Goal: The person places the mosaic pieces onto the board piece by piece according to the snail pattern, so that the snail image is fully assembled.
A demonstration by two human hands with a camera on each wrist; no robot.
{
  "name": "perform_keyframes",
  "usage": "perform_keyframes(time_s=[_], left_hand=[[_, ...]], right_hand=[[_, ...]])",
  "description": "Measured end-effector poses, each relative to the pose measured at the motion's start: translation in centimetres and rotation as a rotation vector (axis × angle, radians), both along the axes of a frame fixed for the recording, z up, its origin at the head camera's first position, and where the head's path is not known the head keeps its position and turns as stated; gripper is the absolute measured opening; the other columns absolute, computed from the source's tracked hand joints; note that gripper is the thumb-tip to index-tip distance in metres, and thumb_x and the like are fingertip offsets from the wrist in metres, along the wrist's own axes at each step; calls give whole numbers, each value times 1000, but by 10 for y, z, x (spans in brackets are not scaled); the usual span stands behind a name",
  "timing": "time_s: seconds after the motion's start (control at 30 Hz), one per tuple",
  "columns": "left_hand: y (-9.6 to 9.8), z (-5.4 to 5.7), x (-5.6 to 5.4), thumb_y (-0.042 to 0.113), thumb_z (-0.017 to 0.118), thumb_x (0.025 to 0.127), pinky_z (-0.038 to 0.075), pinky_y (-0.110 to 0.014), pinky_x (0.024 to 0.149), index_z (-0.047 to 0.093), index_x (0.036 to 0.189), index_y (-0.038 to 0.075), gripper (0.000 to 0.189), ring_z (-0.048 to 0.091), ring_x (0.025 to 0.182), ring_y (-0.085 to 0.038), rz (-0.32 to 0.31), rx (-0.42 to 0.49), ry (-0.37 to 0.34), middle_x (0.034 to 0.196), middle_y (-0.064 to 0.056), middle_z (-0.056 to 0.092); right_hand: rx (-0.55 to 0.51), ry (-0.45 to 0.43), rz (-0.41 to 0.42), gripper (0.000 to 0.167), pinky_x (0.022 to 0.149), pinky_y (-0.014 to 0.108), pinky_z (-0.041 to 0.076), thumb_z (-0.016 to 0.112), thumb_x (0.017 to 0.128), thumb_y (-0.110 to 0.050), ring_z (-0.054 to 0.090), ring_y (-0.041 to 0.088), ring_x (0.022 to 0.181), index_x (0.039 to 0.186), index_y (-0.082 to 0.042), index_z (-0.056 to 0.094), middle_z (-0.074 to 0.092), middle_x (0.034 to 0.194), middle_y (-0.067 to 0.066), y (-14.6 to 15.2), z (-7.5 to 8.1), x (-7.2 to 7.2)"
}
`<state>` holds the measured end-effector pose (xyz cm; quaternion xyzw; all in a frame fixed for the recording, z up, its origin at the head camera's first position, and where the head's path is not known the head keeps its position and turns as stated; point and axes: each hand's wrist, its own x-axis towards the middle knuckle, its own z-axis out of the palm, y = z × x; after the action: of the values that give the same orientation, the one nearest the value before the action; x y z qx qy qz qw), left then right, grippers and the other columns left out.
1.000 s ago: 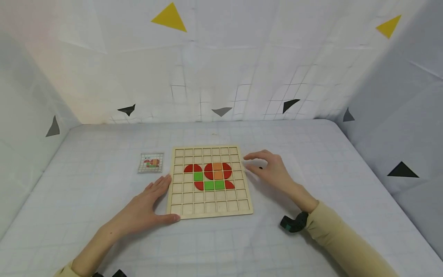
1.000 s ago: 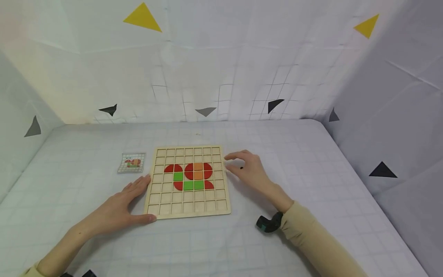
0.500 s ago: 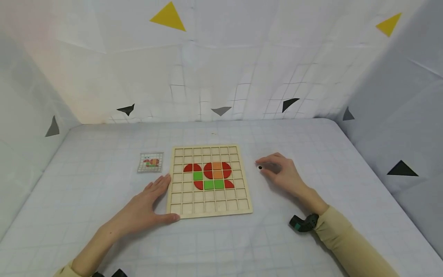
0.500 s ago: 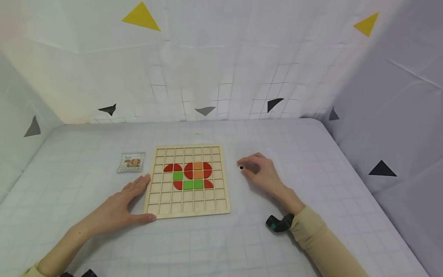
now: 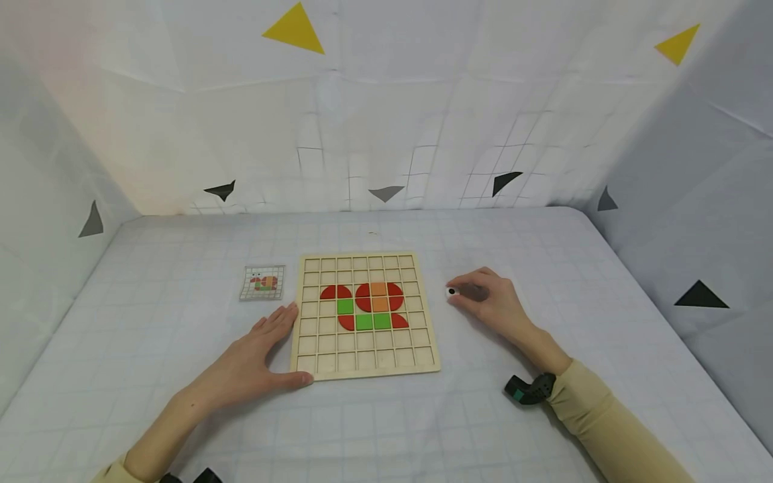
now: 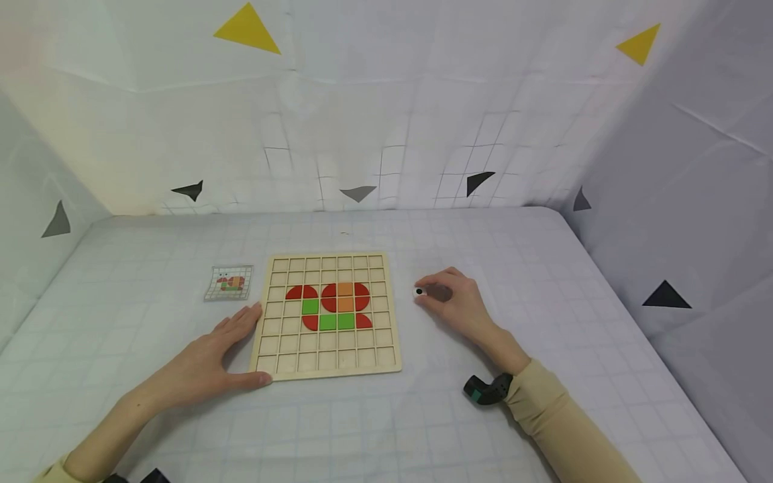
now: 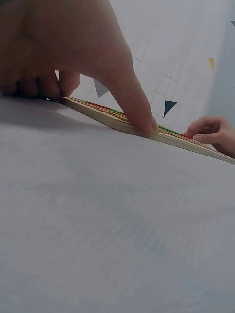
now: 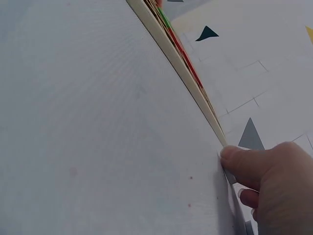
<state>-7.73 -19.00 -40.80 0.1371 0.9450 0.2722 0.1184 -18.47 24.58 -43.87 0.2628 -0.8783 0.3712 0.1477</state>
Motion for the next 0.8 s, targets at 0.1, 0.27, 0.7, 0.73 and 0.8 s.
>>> perform_keyframes(time_s=[0.1,0.27,0.7,0.73,0.8], left_hand=[[0,0,0,76,70,72,19,-55,123,22,160,16,117,19,154,-27,-1,-1,2,167,3,20],[0,0,0,76,70,72,18,-53,124,22,160,16,117,19,154,-26,-4,0,3,167,4,20],[1,1,0,76,70,73,19,-54,123,21,161,18,116,18,154,-26,7,-4,-12,167,5,19],[1,1,0,76,70,73,19,-54,123,21,161,18,116,18,154,-26,7,-4,-11,167,5,19],[1,1,0,76,70,73,19,-54,123,21,161,18,116,18,154,-26,6,-5,-12,167,5,19]], right_hand=[[8,23,26,30,84,23,53,84,78,-4,66,16,95,105,-13,77,73,99,-1,1,0,0],[13,50,36,30,82,23,53,84,78,-2,66,16,94,105,-12,77,74,99,-1,1,-2,-2],[19,53,29,30,80,27,54,85,77,-4,67,16,92,104,-13,77,74,98,-1,0,-2,-2],[18,54,30,30,80,27,54,85,77,-3,67,16,92,104,-13,77,74,98,-1,0,-2,-2],[16,54,30,30,80,27,54,85,77,-3,67,16,92,104,-13,77,74,98,-2,1,-3,-2]])
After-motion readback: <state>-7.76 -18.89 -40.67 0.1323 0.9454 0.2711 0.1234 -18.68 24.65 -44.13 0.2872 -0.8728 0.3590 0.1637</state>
